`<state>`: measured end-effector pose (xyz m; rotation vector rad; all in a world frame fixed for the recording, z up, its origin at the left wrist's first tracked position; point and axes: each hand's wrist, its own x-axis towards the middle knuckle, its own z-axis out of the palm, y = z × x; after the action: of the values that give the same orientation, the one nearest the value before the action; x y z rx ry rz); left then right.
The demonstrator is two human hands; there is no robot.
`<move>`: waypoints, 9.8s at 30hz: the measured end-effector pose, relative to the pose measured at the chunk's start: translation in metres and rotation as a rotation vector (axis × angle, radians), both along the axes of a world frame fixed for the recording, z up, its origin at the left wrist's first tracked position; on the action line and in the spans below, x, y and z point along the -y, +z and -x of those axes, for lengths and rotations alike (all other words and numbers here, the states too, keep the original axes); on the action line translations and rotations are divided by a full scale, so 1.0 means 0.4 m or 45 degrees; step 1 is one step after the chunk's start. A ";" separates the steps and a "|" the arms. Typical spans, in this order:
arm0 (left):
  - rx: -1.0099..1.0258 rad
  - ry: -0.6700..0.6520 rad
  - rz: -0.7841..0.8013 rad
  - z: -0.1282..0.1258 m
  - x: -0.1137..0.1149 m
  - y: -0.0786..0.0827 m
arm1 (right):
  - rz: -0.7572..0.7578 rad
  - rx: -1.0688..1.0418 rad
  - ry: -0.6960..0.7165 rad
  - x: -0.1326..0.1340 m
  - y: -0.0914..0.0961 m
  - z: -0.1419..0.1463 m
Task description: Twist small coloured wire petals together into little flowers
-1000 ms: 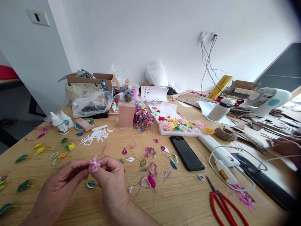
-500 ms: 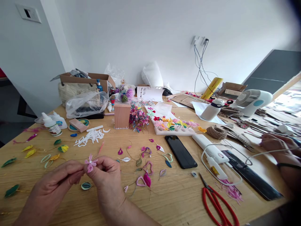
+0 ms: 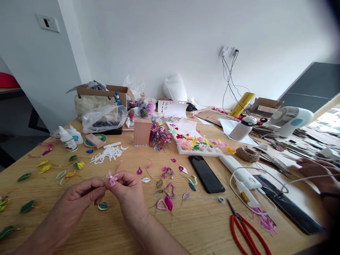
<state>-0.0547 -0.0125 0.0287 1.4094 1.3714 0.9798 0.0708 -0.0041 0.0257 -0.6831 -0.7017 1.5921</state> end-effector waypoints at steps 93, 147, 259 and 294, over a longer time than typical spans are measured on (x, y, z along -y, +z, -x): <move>0.989 -0.123 0.235 -0.103 -0.034 -0.026 | 0.032 -0.016 0.331 -0.034 -0.029 -0.102; 0.871 -0.139 0.121 -0.100 -0.038 -0.035 | -0.025 0.047 0.339 -0.035 -0.036 -0.091; 0.510 -0.358 0.017 -0.084 -0.048 -0.020 | -0.025 0.207 0.158 -0.055 -0.051 -0.103; 0.676 -0.123 0.046 -0.109 -0.035 -0.045 | -0.018 0.195 0.156 -0.036 -0.053 -0.082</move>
<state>-0.0112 0.0016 0.0106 1.0715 0.9137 1.1545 0.1038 0.0104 0.0047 -0.7699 -0.8811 1.6563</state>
